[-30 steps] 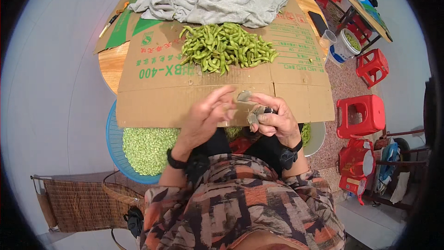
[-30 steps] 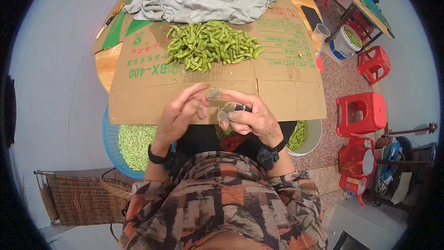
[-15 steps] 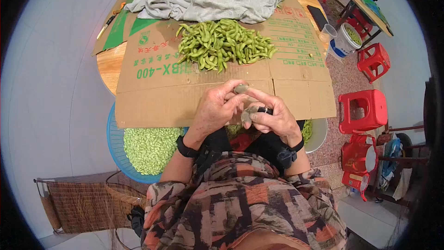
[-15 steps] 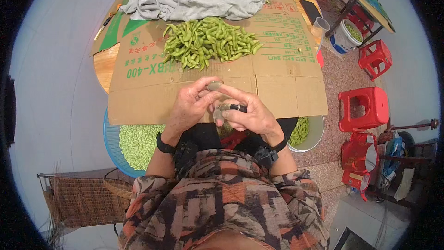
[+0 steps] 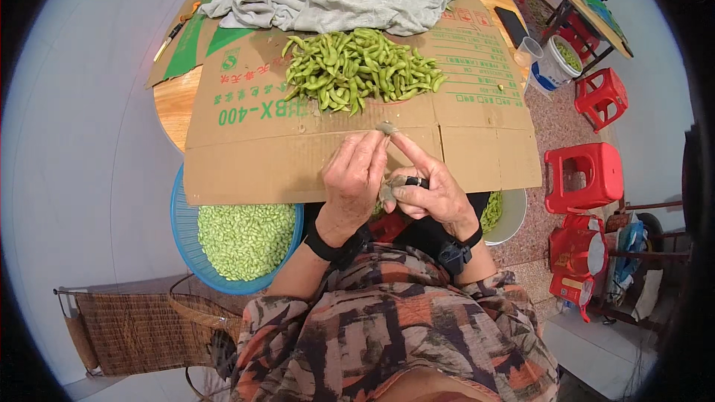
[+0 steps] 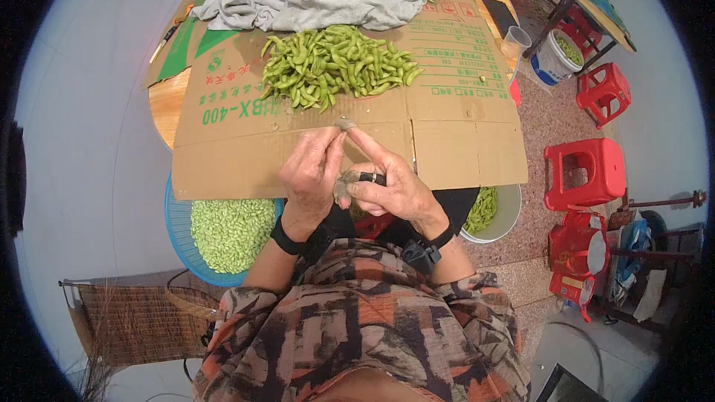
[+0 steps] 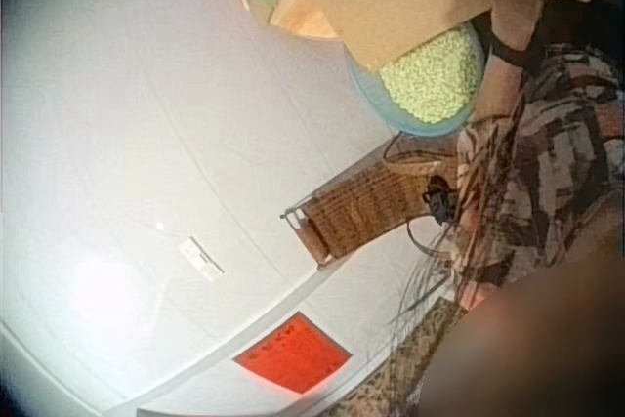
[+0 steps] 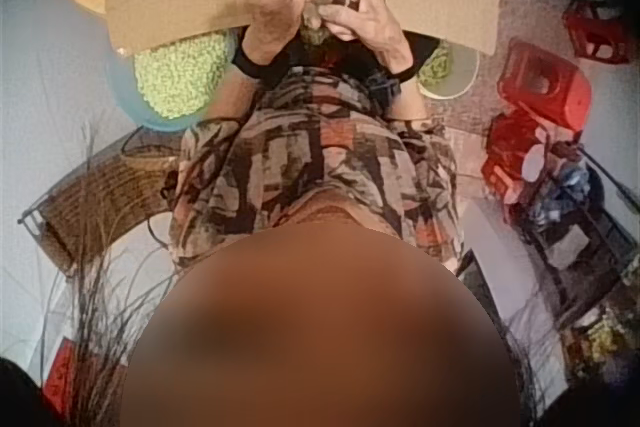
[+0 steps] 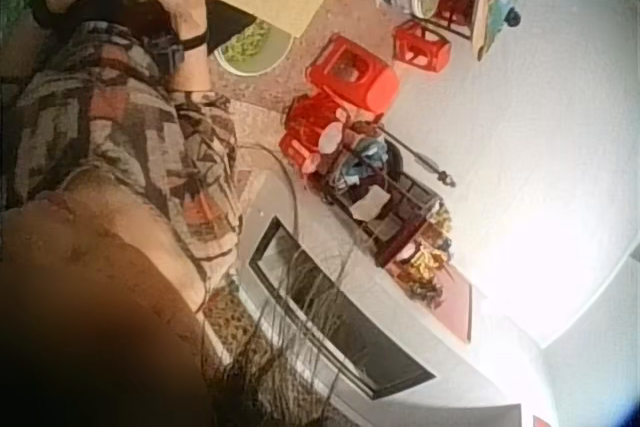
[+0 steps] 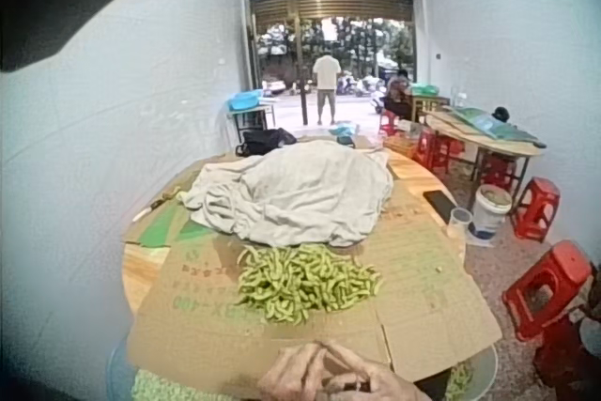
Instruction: The recorder is peeling green edamame pods and collecting the beans in a basket.
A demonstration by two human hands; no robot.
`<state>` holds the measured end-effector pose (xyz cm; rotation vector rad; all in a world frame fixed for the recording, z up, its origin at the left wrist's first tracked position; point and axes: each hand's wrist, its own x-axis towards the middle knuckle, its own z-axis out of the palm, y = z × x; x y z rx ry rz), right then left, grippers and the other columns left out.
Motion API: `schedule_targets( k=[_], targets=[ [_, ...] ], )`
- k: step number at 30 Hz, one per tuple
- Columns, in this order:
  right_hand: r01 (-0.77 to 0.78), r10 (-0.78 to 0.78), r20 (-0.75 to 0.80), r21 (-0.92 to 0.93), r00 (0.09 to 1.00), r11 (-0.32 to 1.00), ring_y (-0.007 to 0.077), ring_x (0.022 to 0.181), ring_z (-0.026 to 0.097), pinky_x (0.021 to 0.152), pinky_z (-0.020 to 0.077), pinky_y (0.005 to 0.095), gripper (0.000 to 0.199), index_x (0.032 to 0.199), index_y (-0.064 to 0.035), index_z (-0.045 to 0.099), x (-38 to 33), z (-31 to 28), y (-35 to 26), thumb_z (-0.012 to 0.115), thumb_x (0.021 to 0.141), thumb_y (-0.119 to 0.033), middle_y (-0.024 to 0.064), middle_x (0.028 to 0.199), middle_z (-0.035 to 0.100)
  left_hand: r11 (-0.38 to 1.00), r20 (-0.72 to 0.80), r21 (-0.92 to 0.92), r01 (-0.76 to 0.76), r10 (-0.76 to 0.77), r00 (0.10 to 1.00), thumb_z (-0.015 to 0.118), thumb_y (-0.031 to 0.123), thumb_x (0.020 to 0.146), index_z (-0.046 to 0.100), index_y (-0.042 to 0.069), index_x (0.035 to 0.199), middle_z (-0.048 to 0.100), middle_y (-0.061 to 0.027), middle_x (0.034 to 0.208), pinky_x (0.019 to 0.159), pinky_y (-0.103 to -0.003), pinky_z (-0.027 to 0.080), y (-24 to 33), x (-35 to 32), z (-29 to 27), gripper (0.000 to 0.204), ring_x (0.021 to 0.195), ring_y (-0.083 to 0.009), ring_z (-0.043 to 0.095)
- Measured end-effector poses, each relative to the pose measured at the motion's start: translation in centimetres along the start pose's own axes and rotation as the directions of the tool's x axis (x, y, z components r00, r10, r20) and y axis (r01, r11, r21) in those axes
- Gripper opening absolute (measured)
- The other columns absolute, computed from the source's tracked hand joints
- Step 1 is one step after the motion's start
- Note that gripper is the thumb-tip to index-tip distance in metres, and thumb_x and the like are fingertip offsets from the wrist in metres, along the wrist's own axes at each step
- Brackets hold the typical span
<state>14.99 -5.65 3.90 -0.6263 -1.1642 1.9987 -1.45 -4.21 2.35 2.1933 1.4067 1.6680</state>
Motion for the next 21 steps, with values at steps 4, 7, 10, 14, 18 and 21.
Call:
schedule_targets(
  k=[4, 7, 10, 14, 18, 21],
  targets=[
    [-0.015, 0.014, -0.009, -0.140, 1.000, 0.990, 0.0064, 0.053, 0.046, 0.045, 0.0366, 0.0203, 0.080, 0.152, -0.0119, 0.008, -0.2, 0.4, -0.3, 0.054, 0.089, 0.003, 0.0093, 0.080, 0.064, 1.000, 0.006, 0.020, 0.014, -0.015, 1.000, 0.069, -0.006, 0.076, 0.062, 0.002, 0.098, 0.063, -0.0099, 0.083, 0.057, -0.030, 0.051, -0.1, -0.3, 0.2, 0.025, 0.068, -0.0215, 0.062],
    [-0.012, 0.010, -0.017, -0.141, 1.000, 0.990, 0.0062, 0.055, 0.047, 0.046, 0.0377, 0.0203, 0.081, 0.152, -0.0123, 0.007, -0.3, 0.6, 0.0, 0.055, 0.089, 0.002, 0.0082, 0.080, 0.064, 1.000, 0.038, -0.001, -0.017, 0.017, 0.999, 0.068, -0.006, 0.071, 0.061, 0.002, 0.099, 0.060, -0.0090, 0.081, 0.056, -0.031, 0.050, -0.4, -0.3, 0.0, 0.030, 0.067, -0.0222, 0.061],
    [-0.004, -0.002, -0.041, -0.130, 0.999, 0.991, 0.0065, 0.055, 0.048, 0.046, 0.0380, 0.0206, 0.080, 0.152, -0.0122, 0.009, -0.4, 0.5, 0.1, 0.056, 0.089, 0.001, 0.0080, 0.079, 0.064, 0.996, 0.063, -0.067, -0.058, 0.062, 0.996, 0.069, -0.006, 0.068, 0.060, 0.002, 0.099, 0.059, -0.0092, 0.080, 0.056, -0.031, 0.050, -0.7, -0.5, -0.2, 0.033, 0.066, -0.0223, 0.061],
    [-0.048, 0.055, 0.059, -0.112, 0.997, 0.993, 0.0068, 0.055, 0.049, 0.045, 0.0360, 0.0202, 0.080, 0.152, -0.0117, 0.011, -0.1, -0.5, -0.1, 0.057, 0.088, 0.001, 0.0092, 0.076, 0.063, 0.972, 0.080, -0.129, -0.199, 0.210, 0.974, 0.069, -0.005, 0.072, 0.059, 0.001, 0.101, 0.061, -0.0107, 0.082, 0.057, -0.030, 0.051, -0.6, -0.8, -0.3, 0.031, 0.066, -0.0227, 0.061],
    [-0.085, 0.081, 0.079, 0.045, 0.994, 0.995, 0.0061, 0.052, 0.046, 0.043, 0.0318, 0.0187, 0.078, 0.151, -0.0101, 0.014, -0.1, -0.1, -0.5, 0.057, 0.087, -0.001, 0.0091, 0.071, 0.061, 0.954, 0.079, -0.181, -0.240, 0.258, 0.963, 0.068, -0.005, 0.075, 0.060, 0.001, 0.101, 0.062, -0.0112, 0.083, 0.057, -0.030, 0.051, -0.3, -0.6, -0.2, 0.027, 0.066, -0.0245, 0.061],
    [-0.099, 0.095, 0.041, 0.083, 0.995, 0.992, 0.0051, 0.050, 0.043, 0.042, 0.0302, 0.0176, 0.077, 0.151, -0.0091, 0.015, 0.1, -0.8, -0.5, 0.057, 0.088, -0.002, 0.0083, 0.069, 0.060, 0.970, -0.033, -0.185, -0.156, 0.153, 0.988, 0.067, -0.004, 0.080, 0.061, -0.001, 0.100, 0.063, -0.0118, 0.083, 0.057, -0.028, 0.050, -0.8, -0.6, -0.2, 0.021, 0.066, -0.0215, 0.062]
  ],
)
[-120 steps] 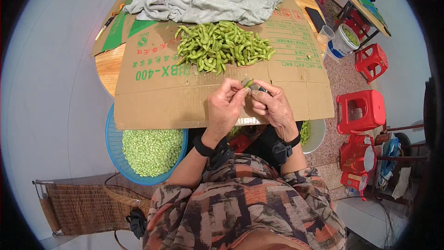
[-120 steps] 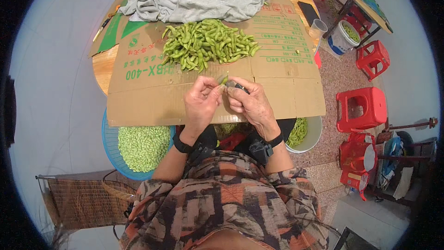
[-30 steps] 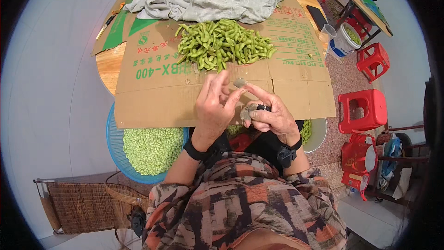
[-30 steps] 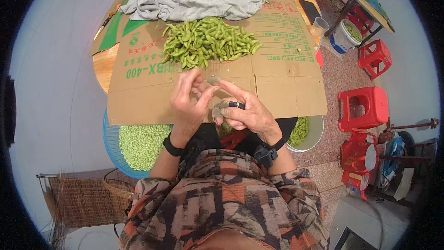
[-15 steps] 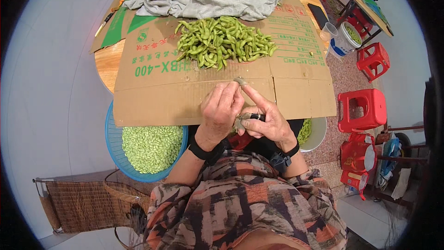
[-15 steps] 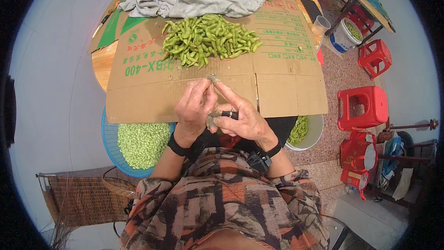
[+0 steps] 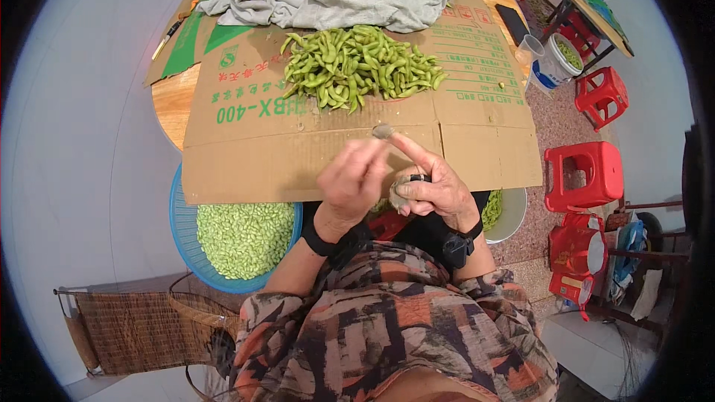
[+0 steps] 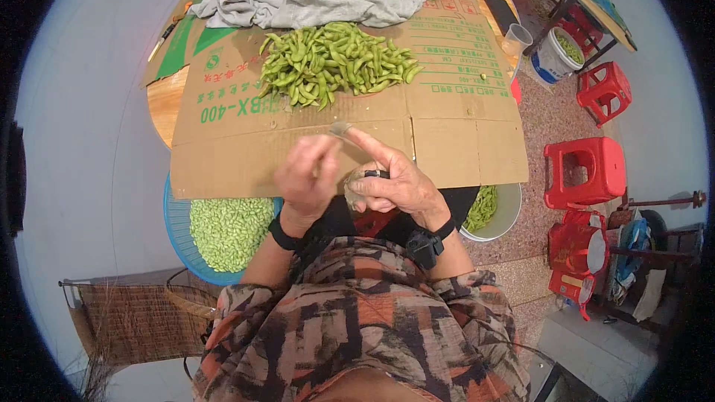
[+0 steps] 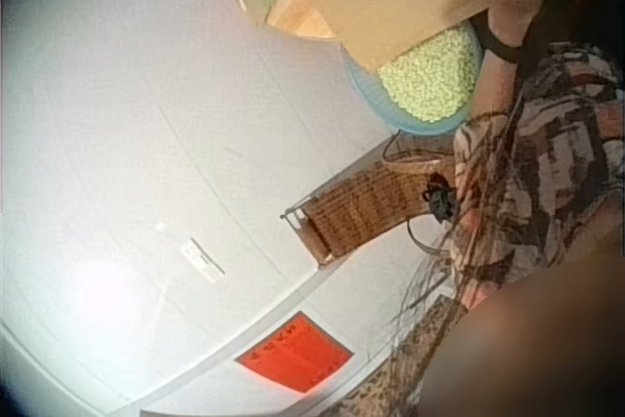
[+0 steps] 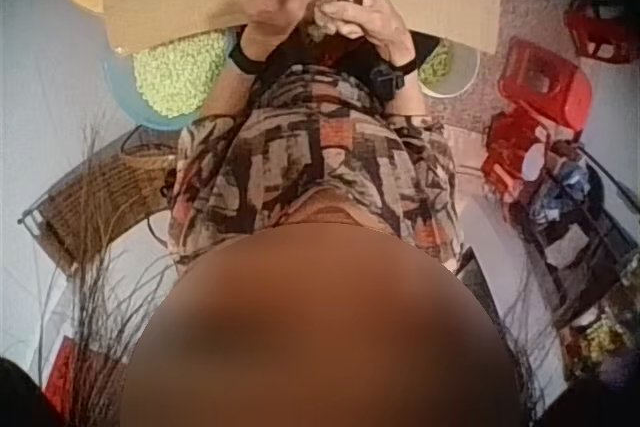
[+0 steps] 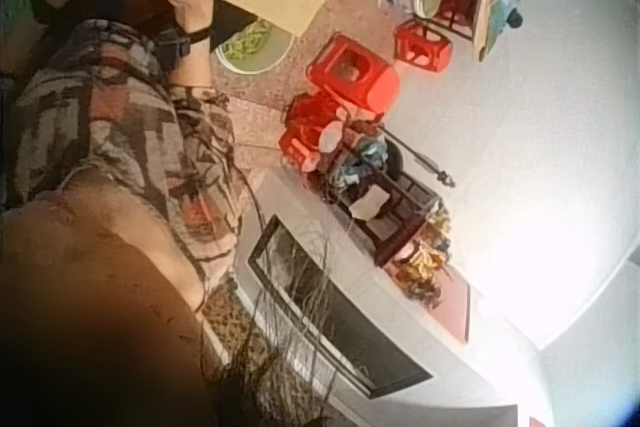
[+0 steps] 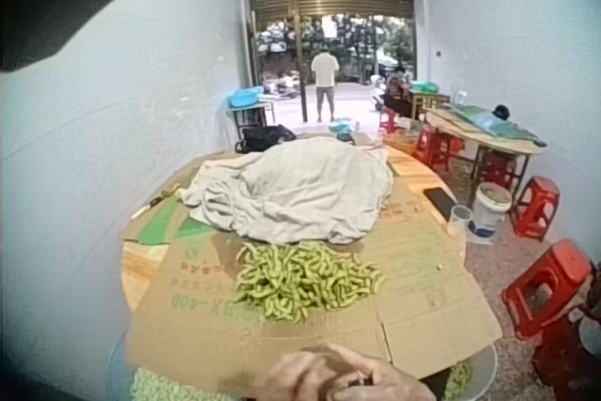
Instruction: The recorder is peeling green edamame pods and collecting the beans in a basket.
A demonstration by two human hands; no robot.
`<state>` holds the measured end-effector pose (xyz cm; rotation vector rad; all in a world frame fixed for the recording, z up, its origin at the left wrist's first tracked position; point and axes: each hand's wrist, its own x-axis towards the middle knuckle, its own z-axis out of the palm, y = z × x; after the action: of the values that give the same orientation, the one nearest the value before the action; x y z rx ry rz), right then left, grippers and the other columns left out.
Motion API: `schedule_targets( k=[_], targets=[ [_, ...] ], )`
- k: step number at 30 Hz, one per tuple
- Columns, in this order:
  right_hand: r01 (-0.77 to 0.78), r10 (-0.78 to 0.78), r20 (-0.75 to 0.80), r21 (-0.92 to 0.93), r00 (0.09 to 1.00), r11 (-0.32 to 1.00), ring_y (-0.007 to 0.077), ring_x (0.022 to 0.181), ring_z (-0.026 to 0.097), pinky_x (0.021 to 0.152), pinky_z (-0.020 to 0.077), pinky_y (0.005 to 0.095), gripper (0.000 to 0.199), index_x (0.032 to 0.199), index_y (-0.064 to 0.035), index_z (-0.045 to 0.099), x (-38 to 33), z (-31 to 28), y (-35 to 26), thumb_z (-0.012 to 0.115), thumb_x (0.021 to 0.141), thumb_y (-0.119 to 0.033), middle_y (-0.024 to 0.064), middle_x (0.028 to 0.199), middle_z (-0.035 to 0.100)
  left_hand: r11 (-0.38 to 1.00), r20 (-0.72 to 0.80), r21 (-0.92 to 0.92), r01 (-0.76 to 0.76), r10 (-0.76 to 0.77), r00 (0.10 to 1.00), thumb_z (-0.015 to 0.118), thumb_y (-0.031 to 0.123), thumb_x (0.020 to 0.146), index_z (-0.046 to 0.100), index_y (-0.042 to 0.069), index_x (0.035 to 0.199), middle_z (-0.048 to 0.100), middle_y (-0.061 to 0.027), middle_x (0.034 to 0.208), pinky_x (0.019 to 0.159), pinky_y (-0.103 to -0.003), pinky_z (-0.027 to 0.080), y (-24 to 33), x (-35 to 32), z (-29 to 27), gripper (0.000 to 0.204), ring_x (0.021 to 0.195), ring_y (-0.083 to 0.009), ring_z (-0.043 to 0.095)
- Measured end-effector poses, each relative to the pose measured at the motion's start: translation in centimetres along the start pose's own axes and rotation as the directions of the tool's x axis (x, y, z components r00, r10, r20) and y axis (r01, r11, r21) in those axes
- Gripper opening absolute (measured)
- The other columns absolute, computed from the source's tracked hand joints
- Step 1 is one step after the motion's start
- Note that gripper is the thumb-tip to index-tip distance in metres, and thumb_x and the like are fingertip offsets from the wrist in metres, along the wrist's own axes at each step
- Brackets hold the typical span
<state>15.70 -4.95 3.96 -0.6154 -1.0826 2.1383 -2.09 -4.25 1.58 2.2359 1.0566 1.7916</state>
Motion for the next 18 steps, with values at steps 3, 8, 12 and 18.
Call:
schedule_targets(
  k=[3, 8, 12, 18],
  targets=[
    [-0.014, 0.009, -0.056, -0.086, 0.998, 0.996, 0.0043, 0.049, 0.042, 0.043, 0.0307, 0.0171, 0.077, 0.151, -0.0088, 0.013, -0.4, -0.4, -0.4, 0.057, 0.088, -0.003, 0.0072, 0.070, 0.060, 0.894, 0.017, -0.177, 0.412, -0.416, 0.909, 0.067, -0.001, 0.081, 0.064, 0.001, 0.095, 0.064, -0.0126, 0.081, 0.059, -0.029, 0.051, 0.2, 0.3, -0.5, 0.015, 0.068, -0.0222, 0.065],
    [0.024, -0.040, -0.044, -0.307, 0.998, 0.951, 0.0066, 0.055, 0.050, 0.048, 0.0388, 0.0194, 0.079, 0.151, -0.0077, 0.010, 0.1, 0.2, 0.1, 0.057, 0.088, -0.002, 0.0057, 0.072, 0.062, 0.942, 0.098, -0.010, 0.335, -0.332, 0.938, 0.068, 0.001, 0.080, 0.065, 0.000, 0.090, 0.065, -0.0111, 0.081, 0.058, -0.030, 0.051, 0.9, 1.2, -0.2, 0.010, 0.068, -0.0237, 0.065],
    [0.041, -0.071, -0.044, -0.485, 0.997, 0.874, 0.0104, 0.065, 0.057, 0.060, 0.0471, 0.0251, 0.081, 0.151, -0.0064, 0.008, -0.1, 1.0, -0.4, 0.056, 0.086, 0.000, 0.0054, 0.074, 0.063, 0.930, 0.133, 0.077, 0.359, -0.367, 0.921, 0.066, 0.003, 0.080, 0.065, 0.000, 0.089, 0.065, -0.0118, 0.080, 0.058, -0.033, 0.051, 2.0, 1.9, -0.8, 0.009, 0.068, -0.0269, 0.064],
    [0.121, -0.197, -0.003, -0.780, 0.980, 0.613, 0.0246, 0.066, 0.062, 0.066, 0.0493, 0.0337, 0.088, 0.150, -0.0036, 0.006, -0.1, 0.8, 0.6, 0.061, 0.081, -0.003, 0.0135, 0.076, 0.066, 0.906, 0.194, 0.097, 0.412, -0.423, 0.885, 0.068, 0.004, 0.081, 0.067, 0.001, 0.094, 0.066, -0.0104, 0.080, 0.056, -0.027, 0.050, 1.8, 1.8, -1.3, 0.014, 0.062, -0.0170, 0.063]
  ],
)
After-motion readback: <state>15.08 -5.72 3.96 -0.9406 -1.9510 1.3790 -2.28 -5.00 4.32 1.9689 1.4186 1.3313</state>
